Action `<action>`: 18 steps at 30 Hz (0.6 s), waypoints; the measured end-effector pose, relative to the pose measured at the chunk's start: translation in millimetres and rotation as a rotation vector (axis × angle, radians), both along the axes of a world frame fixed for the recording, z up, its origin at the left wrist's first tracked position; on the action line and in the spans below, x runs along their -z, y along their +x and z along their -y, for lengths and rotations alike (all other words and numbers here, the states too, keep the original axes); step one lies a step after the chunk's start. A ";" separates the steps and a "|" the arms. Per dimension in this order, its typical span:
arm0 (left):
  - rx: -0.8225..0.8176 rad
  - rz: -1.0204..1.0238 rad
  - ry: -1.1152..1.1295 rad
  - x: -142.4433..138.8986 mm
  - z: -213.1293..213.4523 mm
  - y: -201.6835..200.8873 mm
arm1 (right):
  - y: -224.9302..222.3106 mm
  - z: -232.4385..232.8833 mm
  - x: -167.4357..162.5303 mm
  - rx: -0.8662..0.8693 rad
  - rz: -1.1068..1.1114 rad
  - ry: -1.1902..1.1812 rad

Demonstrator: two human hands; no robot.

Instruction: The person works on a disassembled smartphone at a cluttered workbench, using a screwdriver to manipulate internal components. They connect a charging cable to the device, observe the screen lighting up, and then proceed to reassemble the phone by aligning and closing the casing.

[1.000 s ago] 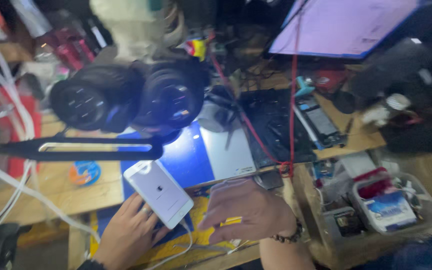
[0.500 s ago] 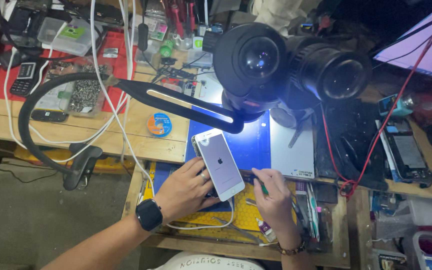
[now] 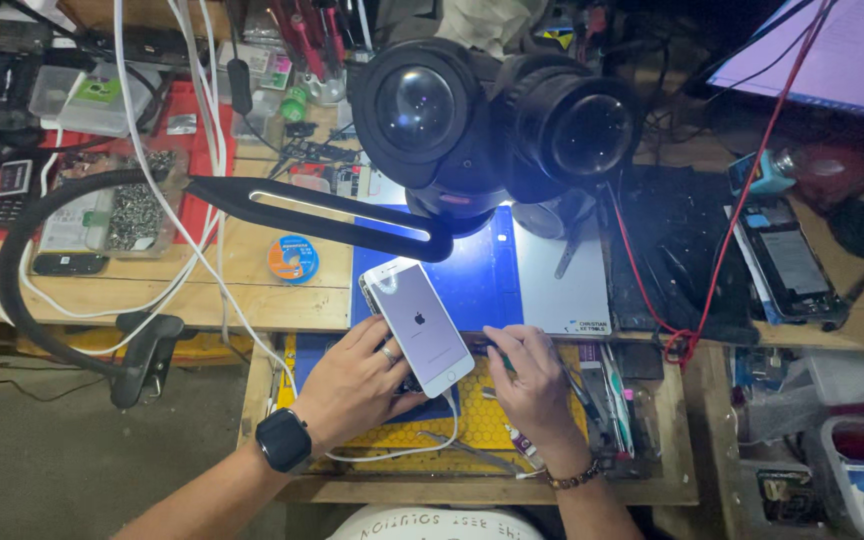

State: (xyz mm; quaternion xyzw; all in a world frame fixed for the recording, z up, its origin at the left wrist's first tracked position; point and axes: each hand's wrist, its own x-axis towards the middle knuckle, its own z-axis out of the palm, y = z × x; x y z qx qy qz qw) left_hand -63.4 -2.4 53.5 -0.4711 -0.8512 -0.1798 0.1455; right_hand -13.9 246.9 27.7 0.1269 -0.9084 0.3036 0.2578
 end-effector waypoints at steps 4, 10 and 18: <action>0.013 0.028 -0.002 -0.8 0.4 0.8 | 0.4 -0.6 0.1 -0.007 0.008 -0.013; 0.029 0.052 -0.028 -7.9 1.0 -3.6 | 0.3 4.2 3.0 -0.012 -0.051 -0.015; -0.008 0.038 -0.062 6.8 1.8 -9.3 | 0.2 6.4 10.0 0.003 -0.062 -0.021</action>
